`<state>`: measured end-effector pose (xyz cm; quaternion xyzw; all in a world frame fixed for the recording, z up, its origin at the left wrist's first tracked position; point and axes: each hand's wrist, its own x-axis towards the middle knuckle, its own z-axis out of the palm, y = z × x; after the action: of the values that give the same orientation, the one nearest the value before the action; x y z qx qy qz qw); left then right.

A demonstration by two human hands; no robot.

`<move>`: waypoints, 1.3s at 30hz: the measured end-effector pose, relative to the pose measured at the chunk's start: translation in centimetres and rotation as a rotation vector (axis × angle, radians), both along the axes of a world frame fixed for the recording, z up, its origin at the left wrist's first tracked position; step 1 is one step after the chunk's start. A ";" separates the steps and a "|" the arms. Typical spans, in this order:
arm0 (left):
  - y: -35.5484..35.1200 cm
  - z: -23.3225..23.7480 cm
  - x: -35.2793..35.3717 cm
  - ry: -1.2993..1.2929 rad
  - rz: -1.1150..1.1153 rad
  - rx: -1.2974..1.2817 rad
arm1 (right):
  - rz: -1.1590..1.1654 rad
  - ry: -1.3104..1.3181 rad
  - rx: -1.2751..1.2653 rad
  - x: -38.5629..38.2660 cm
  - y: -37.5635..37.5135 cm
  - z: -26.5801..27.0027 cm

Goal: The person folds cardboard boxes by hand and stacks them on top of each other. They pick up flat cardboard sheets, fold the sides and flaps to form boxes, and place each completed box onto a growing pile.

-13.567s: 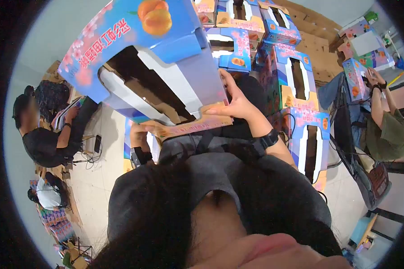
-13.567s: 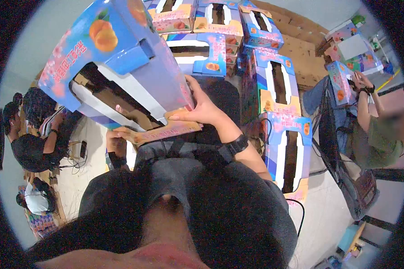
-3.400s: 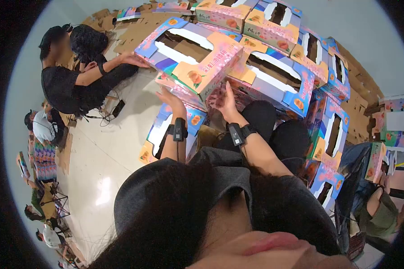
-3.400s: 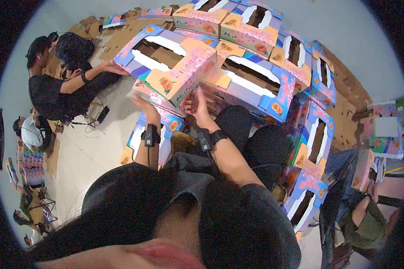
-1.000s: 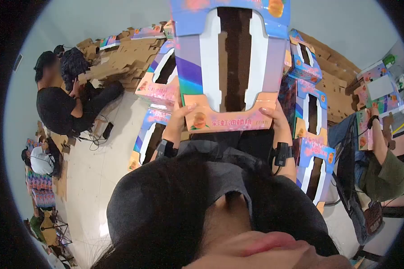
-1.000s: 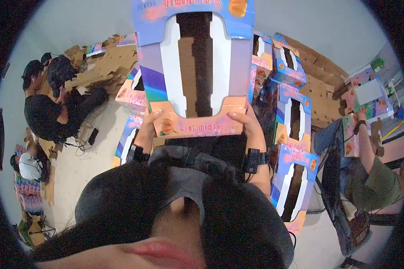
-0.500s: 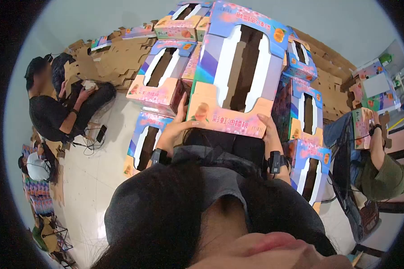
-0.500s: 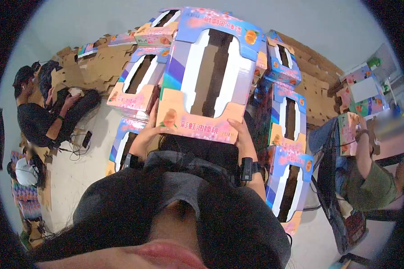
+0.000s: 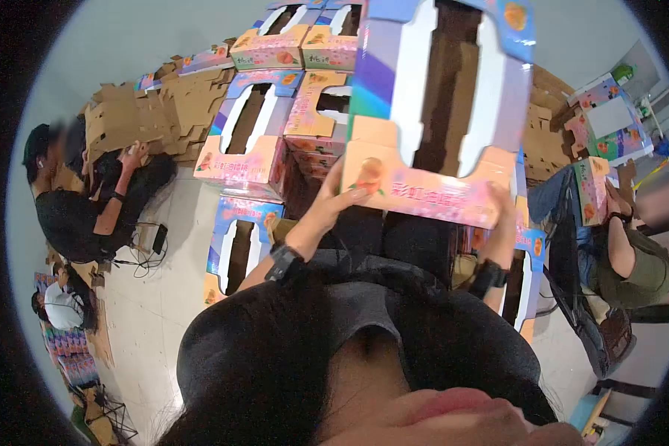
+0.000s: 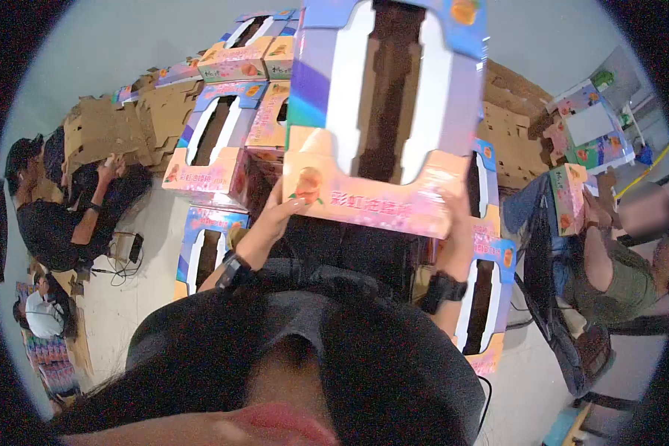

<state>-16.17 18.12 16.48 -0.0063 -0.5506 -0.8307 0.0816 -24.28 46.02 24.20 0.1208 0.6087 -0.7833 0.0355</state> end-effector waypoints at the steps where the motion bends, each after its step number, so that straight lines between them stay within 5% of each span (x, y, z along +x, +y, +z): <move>1: 1.1 0.7 -1.1 0.039 -0.038 0.035 | -0.006 0.108 0.081 -0.4 2.0 0.4; 4: 4.7 2.1 -4.7 0.078 -0.229 0.281 | -0.145 0.291 0.125 1.3 7.1 1.6; 7: 8.5 3.3 -7.0 0.053 -0.379 0.431 | 0.294 0.472 0.153 0.0 16.3 2.1; 8: 9.5 3.5 -7.7 0.042 -0.431 0.460 | 0.166 0.425 0.188 0.6 16.7 2.6; 17: 16.7 3.6 -15.2 -0.283 -0.928 -0.050 | -0.159 0.255 0.021 -5.1 24.3 0.5; 21: 18.3 -0.1 -17.3 -0.320 -0.967 0.060 | -0.230 0.096 0.028 -8.2 24.4 -3.3; 25: 22.1 -8.5 -18.5 -0.231 -0.608 0.097 | -0.209 0.015 -0.023 -11.4 26.5 -8.0; 29: 22.6 -8.3 -18.5 -0.148 -0.521 -0.151 | -0.205 -0.044 -0.141 -14.1 27.0 -9.5; 30: 22.6 -8.0 -18.6 -0.150 -0.585 0.034 | -0.196 -0.054 -0.162 -15.1 27.9 -10.3; 33: 23.2 -9.9 -18.9 0.139 -0.639 -0.053 | -0.198 -0.010 -0.134 -17.4 29.6 -12.2; 39: 21.5 -6.3 -18.5 -0.211 -0.849 -0.021 | 0.089 -0.208 0.001 -19.9 30.6 -12.2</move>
<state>-34.62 39.58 10.15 -0.1481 -0.5129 -0.7811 -0.3238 -44.21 76.62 11.98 0.1742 0.6070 -0.7638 0.1331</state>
